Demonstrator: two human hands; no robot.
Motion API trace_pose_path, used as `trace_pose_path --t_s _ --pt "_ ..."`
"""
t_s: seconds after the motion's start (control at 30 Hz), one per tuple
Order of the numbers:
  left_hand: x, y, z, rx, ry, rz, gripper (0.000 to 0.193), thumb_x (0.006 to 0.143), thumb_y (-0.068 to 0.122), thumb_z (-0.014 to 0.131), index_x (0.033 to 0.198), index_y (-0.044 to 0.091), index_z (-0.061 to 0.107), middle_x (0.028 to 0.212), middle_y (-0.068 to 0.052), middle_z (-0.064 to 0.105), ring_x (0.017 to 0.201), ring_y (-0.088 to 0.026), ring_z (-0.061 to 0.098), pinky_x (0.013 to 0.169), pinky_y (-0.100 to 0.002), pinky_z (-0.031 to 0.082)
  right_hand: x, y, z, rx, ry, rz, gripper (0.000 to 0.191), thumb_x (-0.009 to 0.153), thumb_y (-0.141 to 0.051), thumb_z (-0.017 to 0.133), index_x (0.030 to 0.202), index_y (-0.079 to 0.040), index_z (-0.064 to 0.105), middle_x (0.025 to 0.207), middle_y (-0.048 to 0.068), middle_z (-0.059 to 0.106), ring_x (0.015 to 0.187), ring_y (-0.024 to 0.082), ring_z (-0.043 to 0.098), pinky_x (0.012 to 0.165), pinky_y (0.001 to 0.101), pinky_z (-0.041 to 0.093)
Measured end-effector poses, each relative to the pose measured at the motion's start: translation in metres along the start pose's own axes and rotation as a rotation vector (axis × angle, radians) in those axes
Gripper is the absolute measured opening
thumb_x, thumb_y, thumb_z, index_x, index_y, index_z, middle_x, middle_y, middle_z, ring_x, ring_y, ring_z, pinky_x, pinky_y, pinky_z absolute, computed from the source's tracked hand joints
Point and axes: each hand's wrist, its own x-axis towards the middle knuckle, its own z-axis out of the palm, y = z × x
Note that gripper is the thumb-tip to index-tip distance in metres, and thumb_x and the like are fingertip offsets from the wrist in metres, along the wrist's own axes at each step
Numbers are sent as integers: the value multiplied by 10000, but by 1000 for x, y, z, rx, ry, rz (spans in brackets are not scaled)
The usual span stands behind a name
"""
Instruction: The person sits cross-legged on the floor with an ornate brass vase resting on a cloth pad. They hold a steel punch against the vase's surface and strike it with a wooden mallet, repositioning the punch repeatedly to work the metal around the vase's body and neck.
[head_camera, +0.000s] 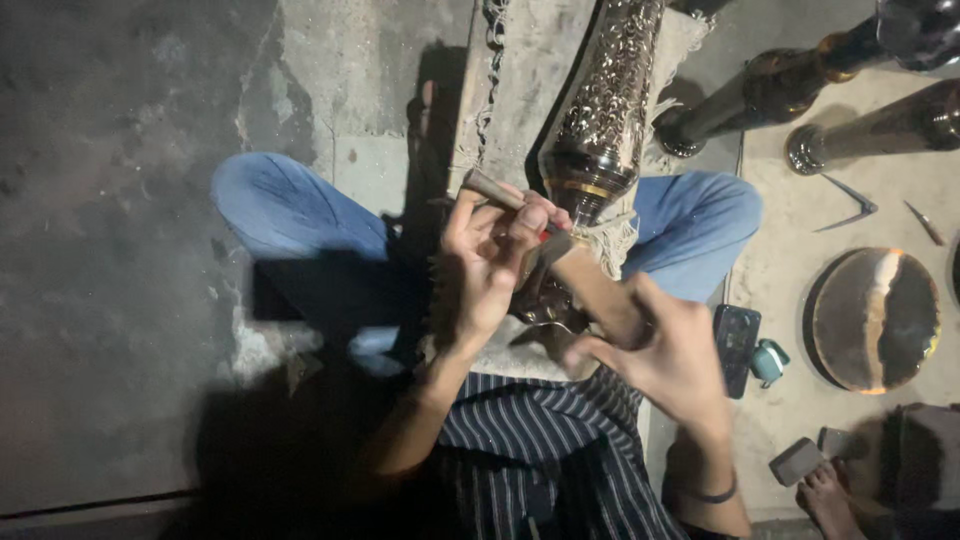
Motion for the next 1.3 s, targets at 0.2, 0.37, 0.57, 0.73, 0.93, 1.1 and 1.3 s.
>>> trace_pose_path --t_s 0.2,0.37,0.57,0.73,0.93,1.1,1.3 --pt "1 8 4 -79 -56 -36 306 1037 180 696 1167 -13 497 1044 -152 701 989 -238 740 888 -385 651 -6 13 18 52 134 -186 393 605 -48 833 937 -17 626 809 118 705 710 202 730 650 291 539" --pt "6 11 8 -97 -172 -30 259 1047 122 699 1156 -20 511 1049 -163 722 985 -236 741 920 -388 650 -13 37 27 155 167 -228 331 660 -41 834 912 -30 620 864 101 725 736 189 737 685 270 553" --pt "9 16 13 -17 -233 18 236 1045 128 697 1152 -3 533 1058 -149 728 973 -202 748 943 -346 642 -16 42 29 400 124 -146 286 748 -53 820 979 -5 659 981 80 774 830 136 753 752 263 588" --pt "15 27 2 97 -129 -16 234 1036 139 693 1167 -3 562 1061 -138 741 994 -192 737 951 -314 627 -16 53 18 247 327 -2 241 856 -19 831 1038 22 679 955 55 736 835 142 698 775 280 565" --pt "20 48 -18 168 -335 -106 222 995 94 722 1130 -20 588 1034 -106 743 967 -155 731 905 -298 616 5 66 38 396 716 116 279 956 -59 828 1090 36 603 975 66 669 866 144 650 803 280 541" --pt "30 55 -19 392 -457 -16 183 956 42 738 1108 13 639 1002 -69 750 964 -131 758 882 -272 640 29 62 46 389 722 182 338 1045 -146 782 1236 36 571 1132 88 637 1041 156 627 977 303 513" --pt "43 51 -11 317 -580 -186 181 951 4 706 1109 1 618 1012 -85 748 962 -144 767 893 -274 633 33 61 44 438 683 209 393 1041 -173 754 1307 8 527 1155 56 613 1063 139 602 988 294 499"
